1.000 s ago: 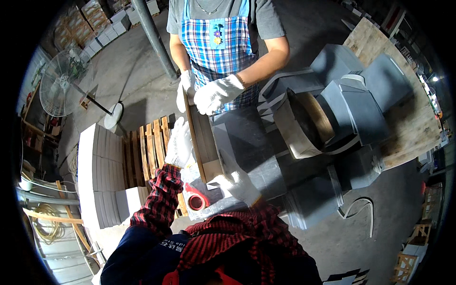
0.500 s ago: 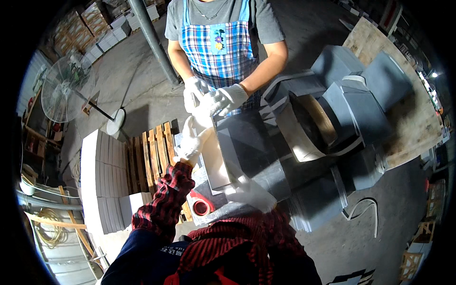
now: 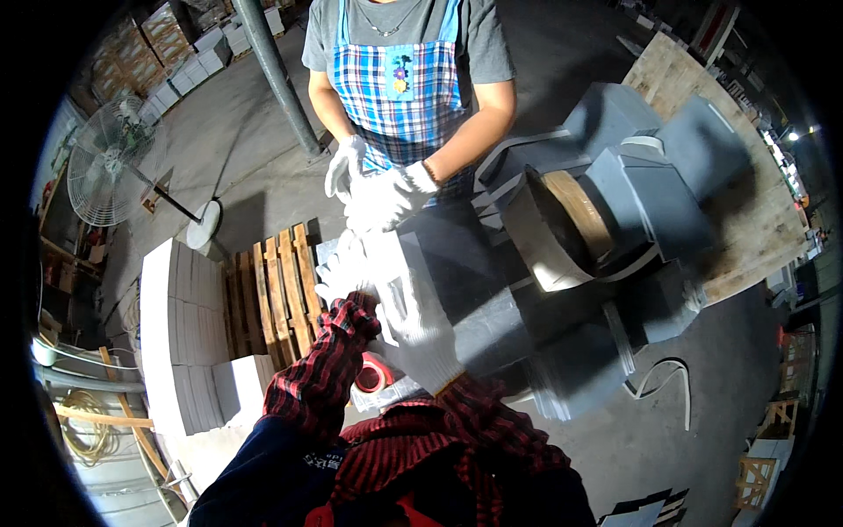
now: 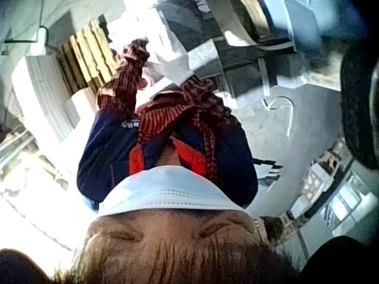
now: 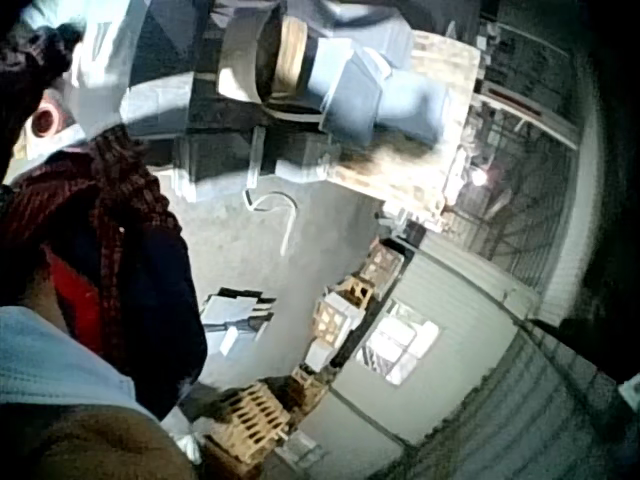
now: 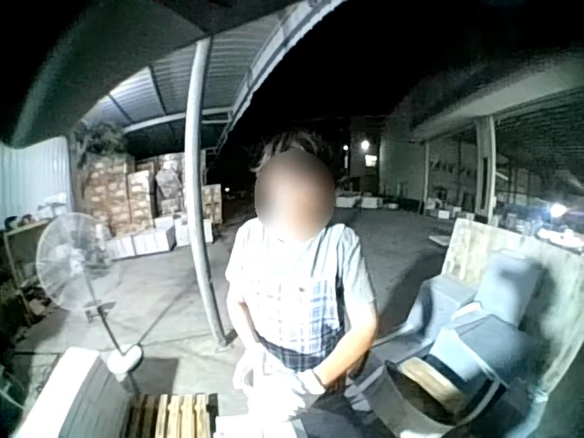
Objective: The person packs rectangular tiles into cardboard boxes with foam inserts, then seals the boxes using a handheld tape dispenser. They also handle stacks of dark gray tiles, placing them on a work table and into storage stacks.
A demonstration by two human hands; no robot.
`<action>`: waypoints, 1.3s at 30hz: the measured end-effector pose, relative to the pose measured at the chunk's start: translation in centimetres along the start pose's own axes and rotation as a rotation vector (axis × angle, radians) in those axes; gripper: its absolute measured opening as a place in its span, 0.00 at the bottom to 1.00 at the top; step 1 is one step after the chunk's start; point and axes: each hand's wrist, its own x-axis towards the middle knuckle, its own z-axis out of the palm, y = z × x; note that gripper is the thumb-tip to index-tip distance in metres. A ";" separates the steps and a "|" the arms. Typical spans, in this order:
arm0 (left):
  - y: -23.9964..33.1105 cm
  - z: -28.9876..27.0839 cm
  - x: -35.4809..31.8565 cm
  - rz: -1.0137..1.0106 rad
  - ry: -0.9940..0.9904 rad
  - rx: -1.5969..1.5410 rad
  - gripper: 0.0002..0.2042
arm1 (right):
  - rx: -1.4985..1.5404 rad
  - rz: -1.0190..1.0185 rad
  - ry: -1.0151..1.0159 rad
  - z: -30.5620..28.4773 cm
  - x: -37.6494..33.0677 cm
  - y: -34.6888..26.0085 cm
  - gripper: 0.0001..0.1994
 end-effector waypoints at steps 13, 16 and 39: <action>-21.8 5.7 0.6 -0.073 0.074 -1.861 0.20 | 0.484 0.456 -0.018 1.9 -8.3 -7.2 0.45; -25.9 3.9 -1.2 -0.169 0.159 -1.834 0.23 | 1.028 0.977 -0.137 6.6 -14.4 -7.9 0.37; -37.4 2.9 -1.7 -0.046 -0.905 -0.885 0.23 | 1.292 1.109 -0.539 13.5 -10.4 -15.8 0.21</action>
